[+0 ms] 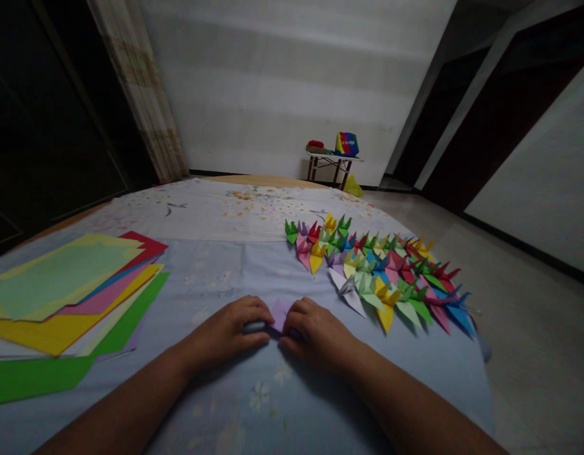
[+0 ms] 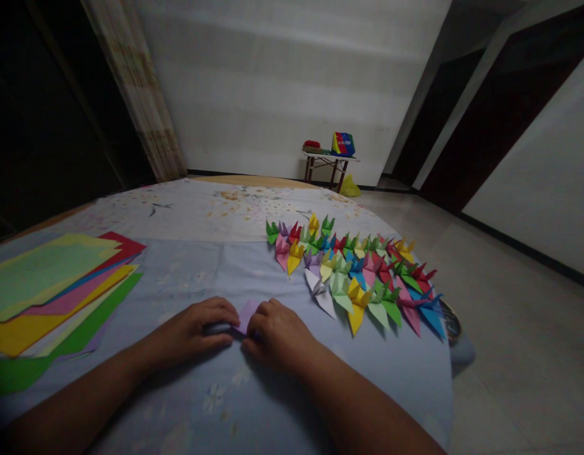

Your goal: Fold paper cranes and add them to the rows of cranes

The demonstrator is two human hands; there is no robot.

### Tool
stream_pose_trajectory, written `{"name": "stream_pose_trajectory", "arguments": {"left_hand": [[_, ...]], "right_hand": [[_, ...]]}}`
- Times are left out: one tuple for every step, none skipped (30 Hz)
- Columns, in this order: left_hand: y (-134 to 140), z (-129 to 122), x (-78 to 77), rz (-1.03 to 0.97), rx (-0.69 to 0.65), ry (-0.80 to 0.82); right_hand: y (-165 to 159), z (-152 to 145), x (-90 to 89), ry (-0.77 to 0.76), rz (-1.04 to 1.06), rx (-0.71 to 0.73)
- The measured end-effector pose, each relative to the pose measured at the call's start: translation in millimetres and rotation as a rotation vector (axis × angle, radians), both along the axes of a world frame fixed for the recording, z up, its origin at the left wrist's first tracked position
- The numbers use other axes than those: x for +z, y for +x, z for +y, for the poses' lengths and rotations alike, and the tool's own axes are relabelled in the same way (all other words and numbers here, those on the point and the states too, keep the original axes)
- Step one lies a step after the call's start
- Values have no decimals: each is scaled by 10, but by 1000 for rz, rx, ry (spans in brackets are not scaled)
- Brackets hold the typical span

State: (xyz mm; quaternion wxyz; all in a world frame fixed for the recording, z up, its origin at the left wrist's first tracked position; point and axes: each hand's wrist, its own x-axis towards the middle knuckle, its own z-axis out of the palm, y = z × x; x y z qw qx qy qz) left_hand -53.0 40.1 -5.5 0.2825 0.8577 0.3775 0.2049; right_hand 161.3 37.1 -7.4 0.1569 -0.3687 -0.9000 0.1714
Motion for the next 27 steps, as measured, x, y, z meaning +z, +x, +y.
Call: {"name": "stream_pose_trajectory", "arguments": {"left_hand": [[-7, 15, -9, -6, 7, -16], [-13, 29, -20, -13, 19, -29], [-16, 43, -32, -21, 32, -41], [-18, 54, -45, -29, 44, -51], [-19, 61, -57, -38, 52, -58], [-17, 65, -68, -47, 56, -61], [-14, 65, -75, -54, 58, -62], [-10, 61, -80, -60, 60, -60], [-3, 55, -81, -65, 62, -57], [7, 47, -77, -69, 66, -54], [19, 40, -70, -71, 71, -50], [33, 33, -59, -71, 74, -47], [48, 29, -44, -70, 76, -43], [64, 28, -27, -67, 80, -40], [79, 32, -9, -61, 85, -37], [92, 40, 10, -52, 90, -34], [102, 54, 26, -42, 92, -32], [107, 73, 39, -32, 90, -30], [107, 97, 48, -21, 83, -30], [104, 126, 53, -8, 73, -34], [97, 157, 53, 6, 63, -43], [90, 188, 50, 24, 58, -57], [84, 218, 45, 42, 59, -74], [80, 245, 40, 59, 58, -92], [79, 267, 37, 73, 55, -103], [80, 282, 37, 85, 45, -105], [82, 291, 39, 96, 27, -101]], "right_hand": [[-3, -4, -11, -17, 9, -10], [-6, -7, -23, -32, 21, -18], [-9, -8, -34, -45, 31, -22], [-10, -8, -42, -56, 42, -23], [-9, -6, -45, -68, 52, -19], [-4, -3, -42, -80, 62, -10], [4, 3, -32, -93, 74, 9], [17, 10, -18, -103, 87, 33], [34, 20, 0, -110, 99, 61], [55, 31, 19, -112, 109, 88], [78, 45, 36, -107, 116, 110], [101, 59, 49, -96, 121, 124], [122, 73, 57, -83, 125, 132], [140, 85, 58, -72, 131, 135], [152, 96, 53, -64, 143, 137], [159, 104, 43, -63, 161, 142], [160, 110, 29, -70, 182, 153], [157, 115, 11, -84, 207, 165], [150, 120, -8, -102, 235, 172], [141, 125, -30, -120, 265, 169], [132, 132, -52, -137, 289, 155], [124, 140, -73, -148, 308, 133], [118, 150, -93, -149, 321, 107], [116, 161, -110, -139, 323, 91], [118, 171, -123, -118, 315, 83], [124, 181, -130, -88, 297, 77], [134, 190, -133, -55, 272, 71]]}}
